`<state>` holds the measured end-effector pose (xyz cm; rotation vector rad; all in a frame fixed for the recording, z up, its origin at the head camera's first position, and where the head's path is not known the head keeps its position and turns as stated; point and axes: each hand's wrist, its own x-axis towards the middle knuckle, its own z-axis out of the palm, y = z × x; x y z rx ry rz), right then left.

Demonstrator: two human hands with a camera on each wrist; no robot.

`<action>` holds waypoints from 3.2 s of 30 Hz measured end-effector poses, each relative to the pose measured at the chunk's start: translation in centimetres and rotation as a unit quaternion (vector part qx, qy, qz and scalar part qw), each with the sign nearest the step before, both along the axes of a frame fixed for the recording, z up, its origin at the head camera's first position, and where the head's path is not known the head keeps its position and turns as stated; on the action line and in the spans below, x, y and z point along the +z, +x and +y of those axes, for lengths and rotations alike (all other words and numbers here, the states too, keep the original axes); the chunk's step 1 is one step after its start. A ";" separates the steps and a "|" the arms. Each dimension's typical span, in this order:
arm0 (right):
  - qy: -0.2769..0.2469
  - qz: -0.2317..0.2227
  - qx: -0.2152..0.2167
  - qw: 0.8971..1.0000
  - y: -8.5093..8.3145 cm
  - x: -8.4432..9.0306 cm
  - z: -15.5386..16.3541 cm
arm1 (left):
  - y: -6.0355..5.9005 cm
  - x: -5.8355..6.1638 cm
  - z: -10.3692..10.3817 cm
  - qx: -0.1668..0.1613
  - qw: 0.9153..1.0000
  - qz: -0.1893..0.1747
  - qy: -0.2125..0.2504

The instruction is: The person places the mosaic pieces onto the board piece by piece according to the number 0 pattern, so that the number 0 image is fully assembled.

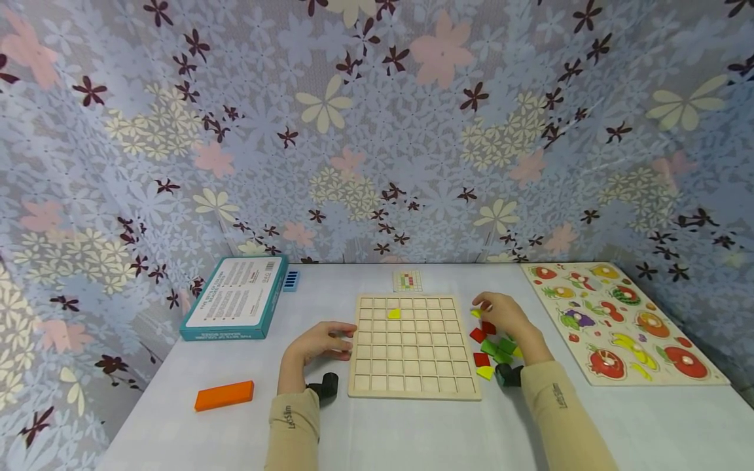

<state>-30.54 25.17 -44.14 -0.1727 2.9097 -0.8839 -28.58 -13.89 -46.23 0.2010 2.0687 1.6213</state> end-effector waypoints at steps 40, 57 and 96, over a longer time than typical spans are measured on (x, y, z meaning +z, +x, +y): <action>0.026 0.024 0.014 0.999 -0.8 0.1 -0.7 | 0.0 0.2 0.0 -0.006 1.000 -0.003 0.006; -0.018 0.056 0.023 0.998 -0.2 1.5 -3.9 | -0.3 0.1 0.0 -0.007 1.000 -0.005 0.009; -0.061 0.035 0.023 0.997 -1.0 1.2 -9.4 | -0.5 0.1 -0.2 -0.010 1.000 0.002 0.001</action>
